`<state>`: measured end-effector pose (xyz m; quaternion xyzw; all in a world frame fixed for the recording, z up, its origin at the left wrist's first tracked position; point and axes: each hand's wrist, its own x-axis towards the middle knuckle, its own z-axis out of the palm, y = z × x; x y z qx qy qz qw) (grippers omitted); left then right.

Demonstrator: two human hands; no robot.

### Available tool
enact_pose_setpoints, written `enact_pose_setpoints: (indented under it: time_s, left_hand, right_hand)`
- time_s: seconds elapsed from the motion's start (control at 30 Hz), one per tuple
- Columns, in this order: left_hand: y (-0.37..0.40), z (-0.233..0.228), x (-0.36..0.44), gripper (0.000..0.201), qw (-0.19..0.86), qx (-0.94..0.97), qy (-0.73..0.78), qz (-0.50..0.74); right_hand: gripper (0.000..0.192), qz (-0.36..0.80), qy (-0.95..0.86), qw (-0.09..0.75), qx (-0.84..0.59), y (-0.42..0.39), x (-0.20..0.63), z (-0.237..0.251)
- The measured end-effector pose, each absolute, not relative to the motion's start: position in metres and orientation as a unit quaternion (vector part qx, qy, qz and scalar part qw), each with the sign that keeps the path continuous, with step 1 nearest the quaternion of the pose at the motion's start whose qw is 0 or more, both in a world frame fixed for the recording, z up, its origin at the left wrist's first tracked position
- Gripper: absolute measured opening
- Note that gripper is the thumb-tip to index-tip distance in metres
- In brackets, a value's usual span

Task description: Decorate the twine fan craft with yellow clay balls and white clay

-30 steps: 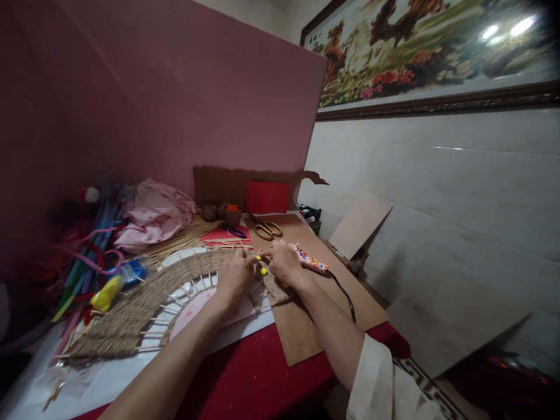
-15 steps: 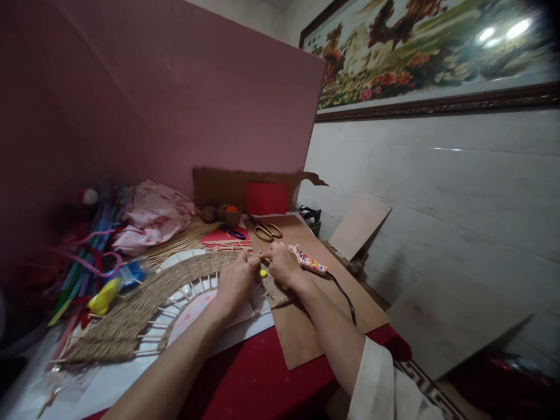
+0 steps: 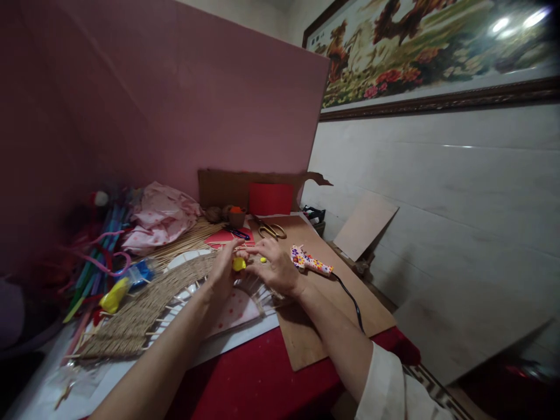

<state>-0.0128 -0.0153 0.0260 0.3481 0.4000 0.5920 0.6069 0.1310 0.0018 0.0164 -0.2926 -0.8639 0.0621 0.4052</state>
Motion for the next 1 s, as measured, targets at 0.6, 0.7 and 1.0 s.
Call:
enact_pose_setpoints:
  time_s: [0.6, 0.7, 1.0]
  left_hand:
    - [-0.022, 0.025, -0.022, 0.031, 0.597, 0.489, 0.362, 0.523]
    - [-0.029, 0.022, -0.025, 0.03, 0.604, 0.45, 0.375, 0.541]
    - [-0.038, 0.013, -0.027, 0.027, 0.616, 0.39, 0.373, 0.574]
  right_hand:
    - [0.022, 0.091, -0.835, 0.421, -0.342, -0.005, 0.129, 0.013]
    - [0.018, 0.115, -0.842, 0.419, -0.32, -0.008, 0.126, 0.016]
    - [0.005, 0.129, -0.857, 0.401, -0.297, -0.01, 0.127, 0.017]
